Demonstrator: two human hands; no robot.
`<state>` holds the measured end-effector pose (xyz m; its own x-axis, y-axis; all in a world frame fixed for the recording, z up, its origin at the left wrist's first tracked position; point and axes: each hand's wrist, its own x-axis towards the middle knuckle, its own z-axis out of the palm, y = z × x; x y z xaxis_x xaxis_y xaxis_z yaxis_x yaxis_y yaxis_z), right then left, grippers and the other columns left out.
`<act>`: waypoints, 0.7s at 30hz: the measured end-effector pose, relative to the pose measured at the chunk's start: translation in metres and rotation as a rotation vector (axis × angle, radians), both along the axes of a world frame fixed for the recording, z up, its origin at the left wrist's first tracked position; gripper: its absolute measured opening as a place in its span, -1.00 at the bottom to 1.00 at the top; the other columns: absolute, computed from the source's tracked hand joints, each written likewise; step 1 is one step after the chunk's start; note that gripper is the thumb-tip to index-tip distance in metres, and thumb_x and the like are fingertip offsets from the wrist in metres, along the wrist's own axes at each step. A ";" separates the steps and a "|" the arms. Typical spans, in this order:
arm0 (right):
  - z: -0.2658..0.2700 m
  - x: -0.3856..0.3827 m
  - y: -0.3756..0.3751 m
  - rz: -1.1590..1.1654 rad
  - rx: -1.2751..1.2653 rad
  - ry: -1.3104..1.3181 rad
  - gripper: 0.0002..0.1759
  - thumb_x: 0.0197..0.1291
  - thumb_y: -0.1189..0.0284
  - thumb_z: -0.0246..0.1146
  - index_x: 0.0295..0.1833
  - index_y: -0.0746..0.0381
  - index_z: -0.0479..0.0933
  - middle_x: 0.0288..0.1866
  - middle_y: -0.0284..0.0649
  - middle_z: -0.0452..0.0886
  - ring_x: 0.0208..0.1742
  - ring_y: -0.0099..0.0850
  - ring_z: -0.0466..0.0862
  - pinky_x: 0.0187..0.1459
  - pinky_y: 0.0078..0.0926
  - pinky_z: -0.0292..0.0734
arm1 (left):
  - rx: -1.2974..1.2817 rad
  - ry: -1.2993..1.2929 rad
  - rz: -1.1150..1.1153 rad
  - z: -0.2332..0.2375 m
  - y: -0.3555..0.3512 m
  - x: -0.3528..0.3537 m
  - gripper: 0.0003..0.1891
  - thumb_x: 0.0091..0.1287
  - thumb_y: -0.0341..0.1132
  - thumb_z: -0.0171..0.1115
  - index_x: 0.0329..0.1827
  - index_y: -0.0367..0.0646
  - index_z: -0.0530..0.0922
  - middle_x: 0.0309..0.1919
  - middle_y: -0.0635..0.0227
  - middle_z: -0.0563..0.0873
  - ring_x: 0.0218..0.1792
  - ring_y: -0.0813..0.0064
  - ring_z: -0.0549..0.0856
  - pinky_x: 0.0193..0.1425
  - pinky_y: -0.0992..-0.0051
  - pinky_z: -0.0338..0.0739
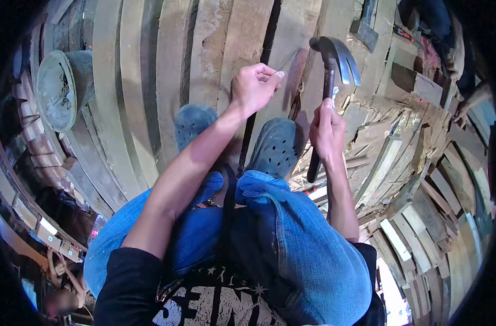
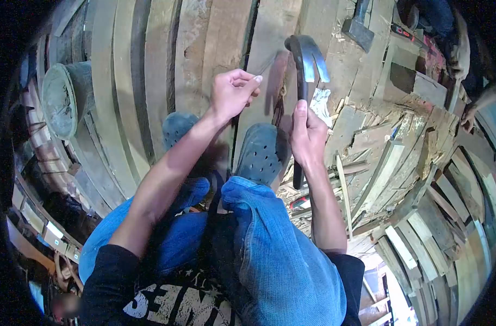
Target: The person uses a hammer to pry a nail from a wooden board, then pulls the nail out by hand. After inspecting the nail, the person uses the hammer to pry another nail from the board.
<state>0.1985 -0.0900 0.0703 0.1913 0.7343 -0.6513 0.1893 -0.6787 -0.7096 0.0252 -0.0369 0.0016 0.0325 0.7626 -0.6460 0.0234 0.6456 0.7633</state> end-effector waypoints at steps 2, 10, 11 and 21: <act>-0.010 0.001 -0.003 0.012 0.017 -0.048 -0.41 0.51 -0.02 -0.03 -0.55 0.11 0.28 -0.72 -0.50 0.22 -0.76 -0.69 0.22 -0.72 -0.64 0.04 | 0.001 0.010 -0.010 0.001 0.000 0.000 -0.81 0.32 -0.31 0.38 -0.25 -0.29 0.66 -0.50 0.33 0.74 -0.61 0.70 0.60 -0.56 0.64 0.47; -0.002 -0.005 0.002 0.016 0.067 -0.075 -0.42 0.51 -0.01 -0.02 -0.55 0.12 0.31 -0.73 -0.50 0.23 -0.76 -0.69 0.22 -0.72 -0.64 0.05 | 0.041 0.032 -0.031 0.000 0.001 0.000 -0.80 0.30 -0.29 0.39 -0.26 -0.28 0.67 -0.49 0.32 0.75 -0.61 0.71 0.61 -0.55 0.65 0.48; -0.011 0.000 0.001 0.102 0.018 -0.167 -0.42 0.51 0.00 -0.03 -0.55 0.12 0.30 -0.73 -0.51 0.22 -0.76 -0.69 0.22 -0.72 -0.64 0.06 | 0.045 0.053 -0.034 0.000 0.000 0.000 -0.80 0.30 -0.29 0.40 -0.26 -0.28 0.67 -0.49 0.32 0.75 -0.61 0.71 0.61 -0.55 0.65 0.48; -0.010 -0.002 -0.003 0.096 0.054 -0.154 -0.41 0.52 0.00 -0.04 -0.56 0.13 0.32 -0.72 -0.48 0.26 -0.74 -0.68 0.26 -0.69 -0.63 0.09 | 0.053 0.072 -0.003 -0.003 0.001 0.002 -0.83 0.28 -0.32 0.42 -0.29 -0.27 0.67 -0.49 0.33 0.76 -0.62 0.70 0.63 -0.55 0.65 0.50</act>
